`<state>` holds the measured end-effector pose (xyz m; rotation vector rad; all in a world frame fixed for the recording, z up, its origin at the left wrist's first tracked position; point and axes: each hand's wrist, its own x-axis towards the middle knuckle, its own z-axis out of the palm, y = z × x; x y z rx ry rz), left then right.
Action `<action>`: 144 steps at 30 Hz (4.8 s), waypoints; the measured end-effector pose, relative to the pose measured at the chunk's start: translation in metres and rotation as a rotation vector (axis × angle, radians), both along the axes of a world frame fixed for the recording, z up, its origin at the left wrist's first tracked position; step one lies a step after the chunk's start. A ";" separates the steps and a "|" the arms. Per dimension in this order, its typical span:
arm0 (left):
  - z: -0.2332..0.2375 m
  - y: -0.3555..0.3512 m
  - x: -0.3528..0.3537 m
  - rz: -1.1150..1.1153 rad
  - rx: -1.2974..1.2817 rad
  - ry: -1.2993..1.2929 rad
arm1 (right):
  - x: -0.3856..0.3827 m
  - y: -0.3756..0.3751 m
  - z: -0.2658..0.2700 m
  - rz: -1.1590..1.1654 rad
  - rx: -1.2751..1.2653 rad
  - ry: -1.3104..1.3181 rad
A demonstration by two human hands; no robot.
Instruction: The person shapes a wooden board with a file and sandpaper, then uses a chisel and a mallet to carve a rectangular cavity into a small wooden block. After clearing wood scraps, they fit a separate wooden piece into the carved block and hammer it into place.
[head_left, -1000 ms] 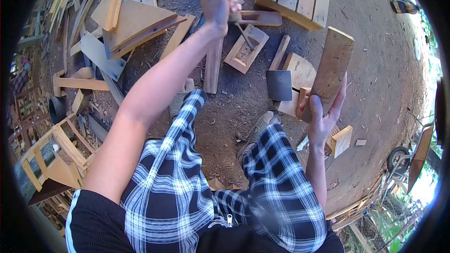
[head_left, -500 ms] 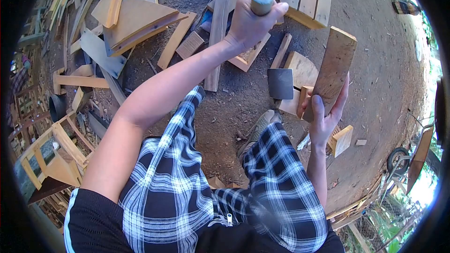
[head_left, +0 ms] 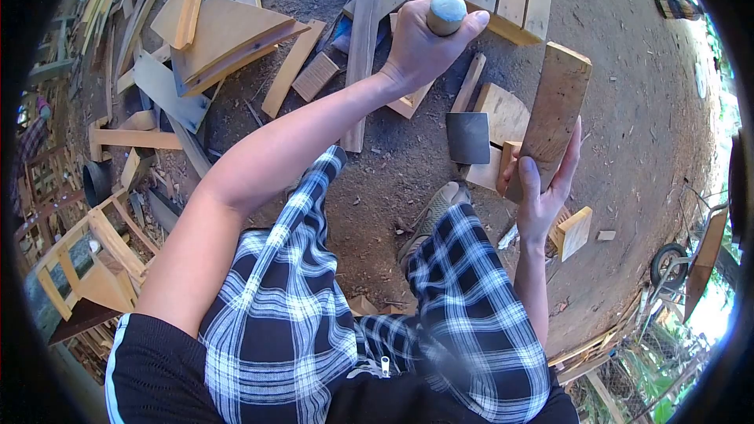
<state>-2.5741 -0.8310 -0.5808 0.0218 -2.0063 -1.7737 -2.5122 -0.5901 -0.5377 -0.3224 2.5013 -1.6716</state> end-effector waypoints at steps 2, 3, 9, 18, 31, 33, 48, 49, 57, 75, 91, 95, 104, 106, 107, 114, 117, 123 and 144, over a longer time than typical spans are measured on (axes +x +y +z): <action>0.004 0.002 0.000 -0.010 0.069 -0.008 | 0.000 0.000 0.000 0.002 -0.009 0.002; 0.002 0.002 -0.001 -0.009 0.069 -0.007 | 0.000 0.000 0.001 0.000 -0.004 -0.007; 0.000 0.009 -0.001 0.004 -0.020 0.039 | -0.006 -0.005 0.006 0.014 -0.037 0.025; 0.003 0.017 -0.006 0.022 0.007 0.047 | -0.022 -0.015 0.028 0.042 -0.091 0.228; 0.012 0.032 0.000 0.008 -0.022 0.067 | -0.028 -0.028 0.044 -0.033 -0.223 0.154; 0.012 0.043 0.005 -0.023 -0.048 0.042 | -0.031 -0.032 0.045 -0.026 -0.254 0.160; 0.005 0.074 0.018 -0.093 -0.293 -0.110 | -0.013 0.027 0.011 -0.101 -0.283 -0.034; 0.004 0.075 0.015 -0.095 -0.299 -0.101 | -0.017 0.012 0.012 -0.048 0.109 0.321; 0.013 0.037 -0.013 0.085 -0.041 0.066 | -0.021 0.001 0.025 -0.132 -0.331 0.225; 0.007 0.022 -0.012 0.084 0.029 0.000 | -0.015 -0.003 0.006 -0.031 0.027 0.167; 0.003 0.068 0.017 -0.208 -0.242 -0.173 | -0.004 0.020 0.003 -0.050 -0.150 0.201; -0.003 0.056 0.008 -0.294 -0.258 -0.058 | -0.009 0.005 0.006 0.002 0.205 0.341; 0.000 -0.036 -0.016 0.167 0.363 -0.187 | -0.015 0.015 -0.007 -0.132 0.099 0.194; 0.003 -0.034 -0.011 0.161 0.328 -0.160 | -0.012 0.010 -0.009 -0.089 0.082 0.193; 0.005 -0.030 -0.010 0.146 0.296 -0.123 | -0.009 0.007 -0.006 -0.115 -0.010 0.117; 0.013 -0.001 0.000 0.003 0.177 -0.082 | -0.001 0.002 0.003 -0.137 -0.125 -0.095; 0.004 0.001 0.001 0.026 0.011 -0.001 | -0.002 -0.001 -0.003 -0.129 -0.103 0.004; 0.002 0.007 0.003 -0.029 0.068 -0.036 | -0.003 -0.001 -0.005 -0.103 -0.095 0.043; -0.002 0.064 0.030 -0.188 -0.151 0.059 | -0.007 -0.014 0.037 0.128 0.322 0.424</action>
